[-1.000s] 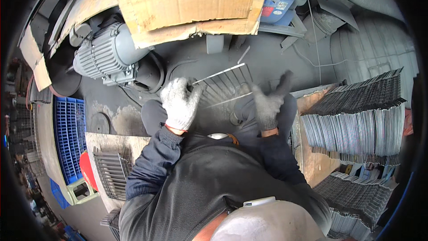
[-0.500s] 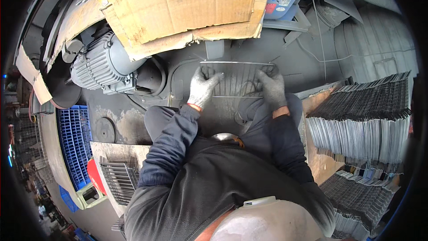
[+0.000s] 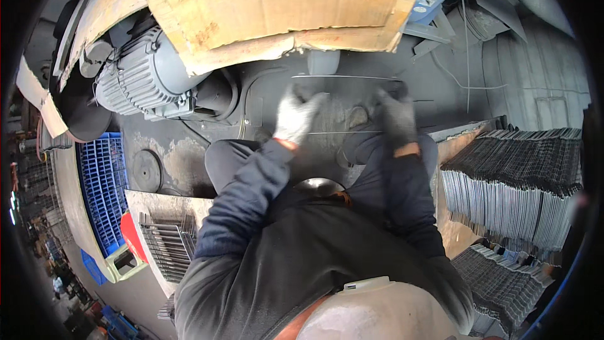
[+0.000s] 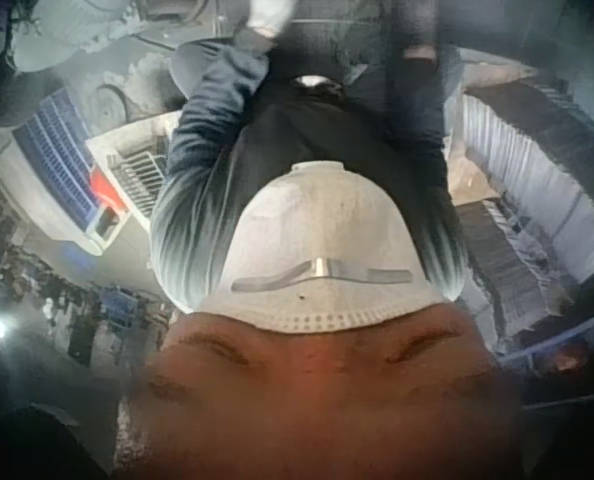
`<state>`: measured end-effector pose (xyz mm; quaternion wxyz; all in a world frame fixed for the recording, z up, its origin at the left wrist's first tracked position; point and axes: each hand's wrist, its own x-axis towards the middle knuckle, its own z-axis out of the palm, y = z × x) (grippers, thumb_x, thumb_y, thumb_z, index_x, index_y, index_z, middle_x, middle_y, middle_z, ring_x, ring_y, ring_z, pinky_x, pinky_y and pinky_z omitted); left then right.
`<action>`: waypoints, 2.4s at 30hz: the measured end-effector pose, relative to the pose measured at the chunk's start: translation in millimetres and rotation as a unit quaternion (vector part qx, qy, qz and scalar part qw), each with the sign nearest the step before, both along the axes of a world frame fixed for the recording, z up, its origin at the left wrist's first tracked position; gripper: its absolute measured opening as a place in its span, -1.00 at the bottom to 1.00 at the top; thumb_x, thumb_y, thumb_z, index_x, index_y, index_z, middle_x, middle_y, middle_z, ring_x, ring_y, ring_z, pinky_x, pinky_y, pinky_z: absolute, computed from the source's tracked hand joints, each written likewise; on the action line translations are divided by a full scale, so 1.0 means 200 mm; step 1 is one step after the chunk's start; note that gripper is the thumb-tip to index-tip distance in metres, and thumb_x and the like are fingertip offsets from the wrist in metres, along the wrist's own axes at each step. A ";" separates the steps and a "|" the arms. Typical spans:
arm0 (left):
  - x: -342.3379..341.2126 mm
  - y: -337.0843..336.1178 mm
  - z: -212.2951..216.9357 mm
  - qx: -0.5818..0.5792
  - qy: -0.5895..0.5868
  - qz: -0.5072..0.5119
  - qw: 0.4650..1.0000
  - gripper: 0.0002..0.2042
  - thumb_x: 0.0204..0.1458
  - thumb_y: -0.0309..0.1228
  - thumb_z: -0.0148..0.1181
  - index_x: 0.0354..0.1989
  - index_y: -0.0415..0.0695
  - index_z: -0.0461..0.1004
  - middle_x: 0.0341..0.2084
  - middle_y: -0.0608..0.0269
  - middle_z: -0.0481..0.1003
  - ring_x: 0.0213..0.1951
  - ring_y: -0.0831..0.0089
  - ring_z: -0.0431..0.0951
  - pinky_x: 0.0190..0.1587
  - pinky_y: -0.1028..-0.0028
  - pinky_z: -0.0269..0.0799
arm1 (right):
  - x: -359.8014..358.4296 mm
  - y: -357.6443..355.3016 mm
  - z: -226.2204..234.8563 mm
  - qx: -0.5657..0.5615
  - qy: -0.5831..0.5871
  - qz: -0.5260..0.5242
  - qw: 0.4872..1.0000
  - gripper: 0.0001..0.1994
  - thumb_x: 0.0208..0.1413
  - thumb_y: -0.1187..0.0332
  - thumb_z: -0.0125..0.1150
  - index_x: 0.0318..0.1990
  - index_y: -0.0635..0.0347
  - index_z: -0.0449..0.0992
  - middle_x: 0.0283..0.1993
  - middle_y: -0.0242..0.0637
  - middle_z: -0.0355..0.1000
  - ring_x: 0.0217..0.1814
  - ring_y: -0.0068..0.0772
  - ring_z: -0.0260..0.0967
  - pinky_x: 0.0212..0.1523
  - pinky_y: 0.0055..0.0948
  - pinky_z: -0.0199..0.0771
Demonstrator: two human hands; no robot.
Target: Inspecting and straightening wire mesh racks in a fabrication workshop.
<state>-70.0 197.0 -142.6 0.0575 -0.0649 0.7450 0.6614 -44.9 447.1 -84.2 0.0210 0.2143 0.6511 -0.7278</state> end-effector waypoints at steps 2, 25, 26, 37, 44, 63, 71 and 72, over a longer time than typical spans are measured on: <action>-0.01 0.09 -0.06 -0.046 -0.003 0.005 0.999 -0.53 0.07 -0.19 0.60 -0.10 -0.29 0.52 -0.39 0.12 0.60 -0.36 0.36 0.58 -0.26 0.31 0.54 | 0.02 0.06 0.05 -0.064 -0.006 -0.053 0.997 -0.81 0.26 0.43 0.37 -0.02 0.25 0.68 -0.13 -0.34 0.62 -0.11 -0.45 0.54 -0.02 -0.32 0.56; 0.06 -0.44 0.18 0.095 -0.150 0.037 0.983 -0.75 0.21 -0.37 0.44 -0.32 -0.20 0.46 -0.57 0.25 0.58 -0.61 0.52 0.52 -0.54 0.50 0.44 | -0.18 -0.31 -0.17 0.089 0.041 0.142 0.985 -0.74 0.28 0.37 0.34 0.07 0.26 0.61 -0.18 -0.37 0.58 -0.24 -0.47 0.47 -0.13 -0.39 0.51; 0.03 -0.43 0.20 0.075 -0.175 0.013 0.982 -0.72 0.19 -0.32 0.47 -0.29 -0.22 0.47 -0.57 0.24 0.57 -0.62 0.51 0.52 -0.54 0.51 0.43 | -0.18 -0.28 -0.14 0.051 0.023 0.148 0.987 -0.71 0.28 0.37 0.33 0.09 0.27 0.61 -0.17 -0.38 0.59 -0.20 -0.47 0.48 -0.11 -0.40 0.50; 0.04 -0.27 0.34 0.058 -0.221 -0.013 0.974 -0.56 0.08 -0.18 0.55 -0.16 -0.34 0.54 -0.47 0.30 0.54 -0.46 0.56 0.50 -0.43 0.52 0.46 | 0.18 -0.13 0.17 -0.043 -0.087 0.050 0.994 -0.54 0.28 0.35 0.38 0.26 0.41 0.54 0.13 -0.18 0.62 0.14 -0.37 0.54 0.20 -0.37 0.53; 0.08 -0.67 0.40 0.216 -0.208 -0.078 0.951 -0.84 0.35 -0.47 0.22 0.02 -0.16 0.43 -0.33 0.17 0.60 -0.40 0.37 0.68 -0.43 0.32 0.74 | 0.14 -0.27 -0.01 0.107 -0.018 0.181 0.977 -0.68 0.37 0.24 0.32 0.11 0.27 0.63 -0.28 -0.38 0.58 -0.23 -0.46 0.53 -0.12 -0.41 0.55; 0.31 -0.96 0.62 0.182 -0.188 0.054 0.964 -0.77 0.29 -0.45 0.32 0.02 -0.25 0.45 -0.39 0.15 0.60 -0.54 0.34 0.62 -0.49 0.39 0.62 | 0.11 -0.64 0.25 -0.033 -0.036 0.258 0.965 -0.65 0.37 0.32 0.32 0.21 0.26 0.53 -0.20 -0.30 0.60 -0.40 -0.56 0.52 -0.39 -0.51 0.54; 0.59 -0.73 0.75 0.076 -0.117 0.008 0.990 -0.82 0.23 -0.57 0.35 -0.06 -0.24 0.48 -0.37 0.25 0.61 -0.42 0.51 0.61 -0.34 0.47 0.60 | 0.36 -0.38 0.28 0.104 0.064 0.293 0.948 -0.61 0.18 0.59 0.36 0.17 0.26 0.56 0.09 -0.24 0.53 -0.07 -0.47 0.54 -0.07 -0.46 0.67; 0.60 -0.72 0.74 0.052 -0.059 -0.006 0.997 -0.82 0.22 -0.59 0.35 -0.10 -0.22 0.47 -0.38 0.28 0.60 -0.41 0.54 0.60 -0.31 0.48 0.58 | 0.37 -0.40 0.36 -0.004 -0.043 0.219 0.975 -0.68 0.24 0.58 0.34 0.14 0.30 0.56 0.03 -0.28 0.56 -0.02 -0.50 0.52 -0.04 -0.47 0.64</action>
